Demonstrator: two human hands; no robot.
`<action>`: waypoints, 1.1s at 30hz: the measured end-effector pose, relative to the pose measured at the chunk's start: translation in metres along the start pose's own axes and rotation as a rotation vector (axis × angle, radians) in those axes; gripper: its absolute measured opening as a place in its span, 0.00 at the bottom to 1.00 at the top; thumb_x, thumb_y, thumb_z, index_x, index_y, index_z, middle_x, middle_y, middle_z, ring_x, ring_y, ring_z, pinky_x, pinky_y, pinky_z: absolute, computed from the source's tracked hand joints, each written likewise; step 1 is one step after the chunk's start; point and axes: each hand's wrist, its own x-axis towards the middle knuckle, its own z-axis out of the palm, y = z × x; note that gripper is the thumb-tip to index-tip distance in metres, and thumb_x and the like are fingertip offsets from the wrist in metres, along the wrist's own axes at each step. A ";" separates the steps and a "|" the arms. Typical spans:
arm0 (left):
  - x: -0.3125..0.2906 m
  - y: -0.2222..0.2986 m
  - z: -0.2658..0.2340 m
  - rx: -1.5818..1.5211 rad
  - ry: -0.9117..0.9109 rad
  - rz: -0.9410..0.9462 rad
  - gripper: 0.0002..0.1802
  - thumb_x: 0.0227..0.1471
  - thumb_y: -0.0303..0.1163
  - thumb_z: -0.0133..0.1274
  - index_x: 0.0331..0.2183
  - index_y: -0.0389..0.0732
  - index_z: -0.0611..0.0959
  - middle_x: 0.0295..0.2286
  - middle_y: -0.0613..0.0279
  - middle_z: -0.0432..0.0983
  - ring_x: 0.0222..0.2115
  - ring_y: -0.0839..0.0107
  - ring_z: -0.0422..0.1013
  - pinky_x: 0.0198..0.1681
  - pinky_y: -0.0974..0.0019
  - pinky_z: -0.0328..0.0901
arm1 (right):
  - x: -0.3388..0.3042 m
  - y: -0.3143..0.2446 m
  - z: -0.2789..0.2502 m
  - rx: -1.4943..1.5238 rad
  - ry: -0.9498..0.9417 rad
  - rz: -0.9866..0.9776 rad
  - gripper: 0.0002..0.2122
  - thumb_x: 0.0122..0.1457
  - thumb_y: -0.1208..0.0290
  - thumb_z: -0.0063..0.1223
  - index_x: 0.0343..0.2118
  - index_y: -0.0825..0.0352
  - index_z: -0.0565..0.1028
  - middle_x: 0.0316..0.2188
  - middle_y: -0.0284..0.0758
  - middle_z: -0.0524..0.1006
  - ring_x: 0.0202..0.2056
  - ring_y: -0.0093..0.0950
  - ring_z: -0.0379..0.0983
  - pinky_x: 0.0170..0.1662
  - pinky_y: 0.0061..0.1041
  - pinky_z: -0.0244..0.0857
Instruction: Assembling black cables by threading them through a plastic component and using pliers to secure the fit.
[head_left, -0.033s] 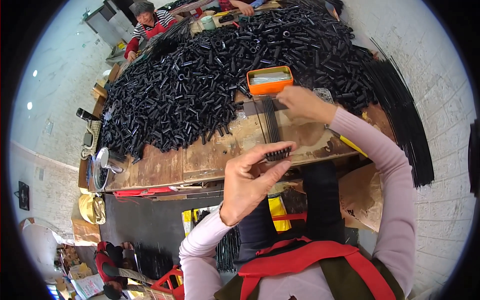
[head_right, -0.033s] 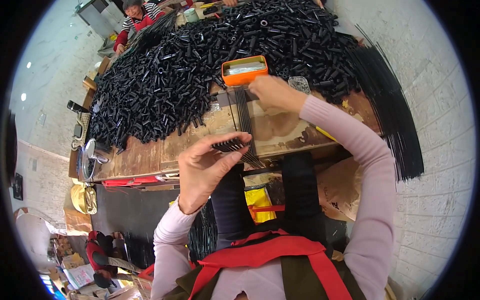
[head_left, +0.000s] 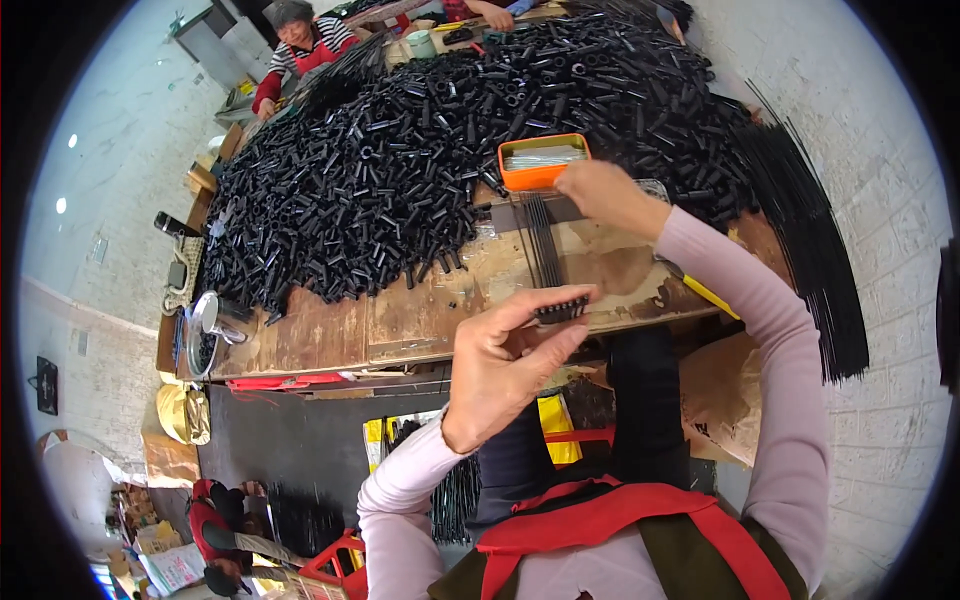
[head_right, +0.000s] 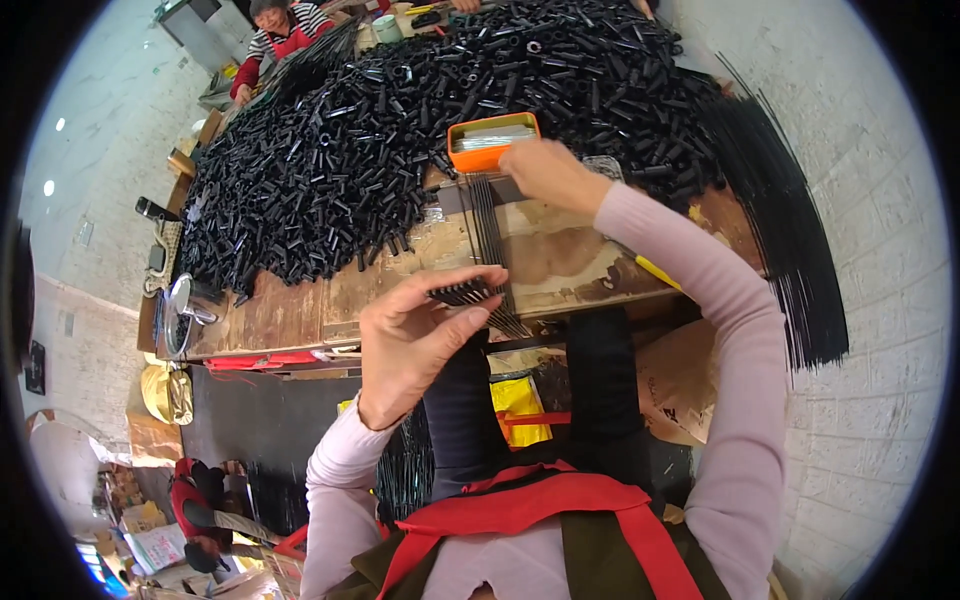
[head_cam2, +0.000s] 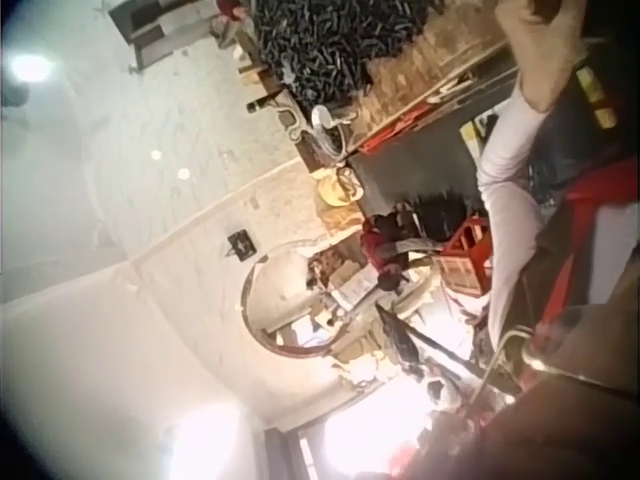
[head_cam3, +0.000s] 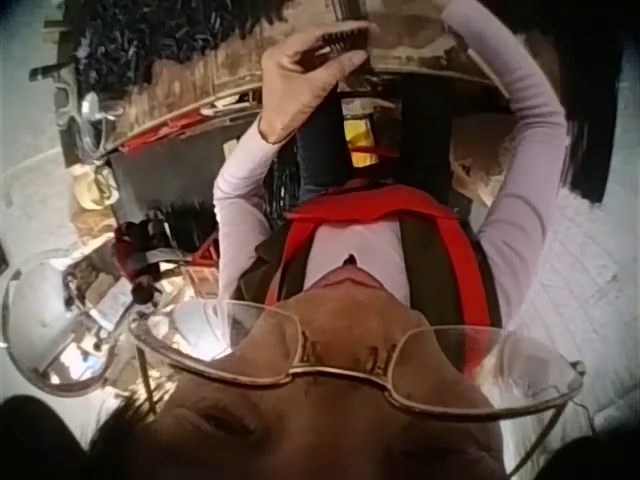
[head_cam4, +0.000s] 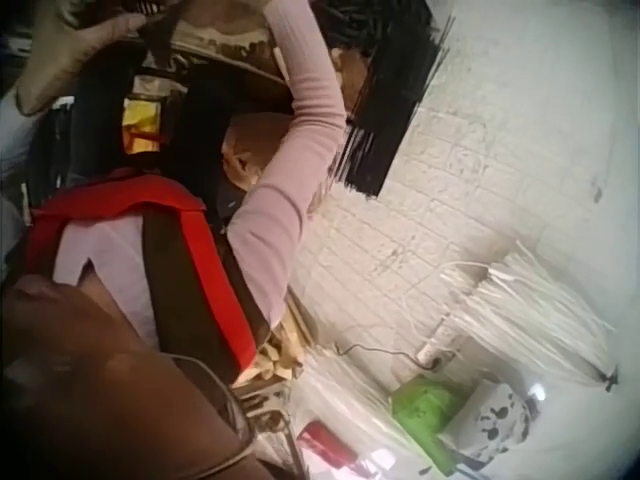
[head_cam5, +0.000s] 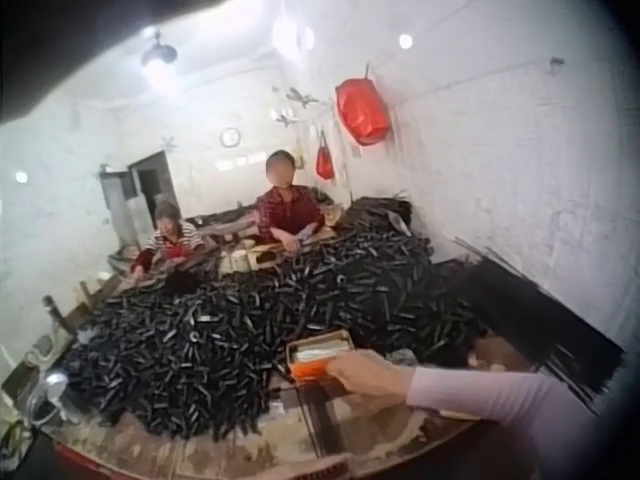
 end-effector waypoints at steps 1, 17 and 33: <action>-0.004 0.002 -0.004 -0.024 0.047 -0.008 0.18 0.51 0.11 0.52 0.46 0.30 0.79 0.46 0.48 0.75 0.46 0.64 0.73 0.52 0.63 0.70 | 0.026 -0.010 0.004 0.018 0.078 0.037 0.09 0.59 0.70 0.47 0.33 0.68 0.78 0.32 0.43 0.77 0.36 0.44 0.74 0.40 0.39 0.69; 0.015 -0.034 -0.005 0.170 0.206 0.389 0.15 0.36 0.24 0.56 0.32 0.35 0.85 0.22 0.56 0.81 0.25 0.67 0.77 0.32 0.67 0.69 | 0.096 0.073 0.004 0.399 0.030 -0.049 0.08 0.66 0.70 0.45 0.40 0.70 0.72 0.32 0.32 0.71 0.33 0.21 0.65 0.39 0.20 0.60; 0.039 -0.036 0.018 0.108 0.294 0.522 0.10 0.36 0.27 0.62 0.27 0.36 0.86 0.17 0.58 0.77 0.20 0.67 0.74 0.25 0.66 0.67 | -0.111 -0.135 -0.165 -0.005 0.230 -0.180 0.11 0.66 0.79 0.42 0.48 0.72 0.73 0.44 0.41 0.74 0.48 0.34 0.71 0.52 0.27 0.63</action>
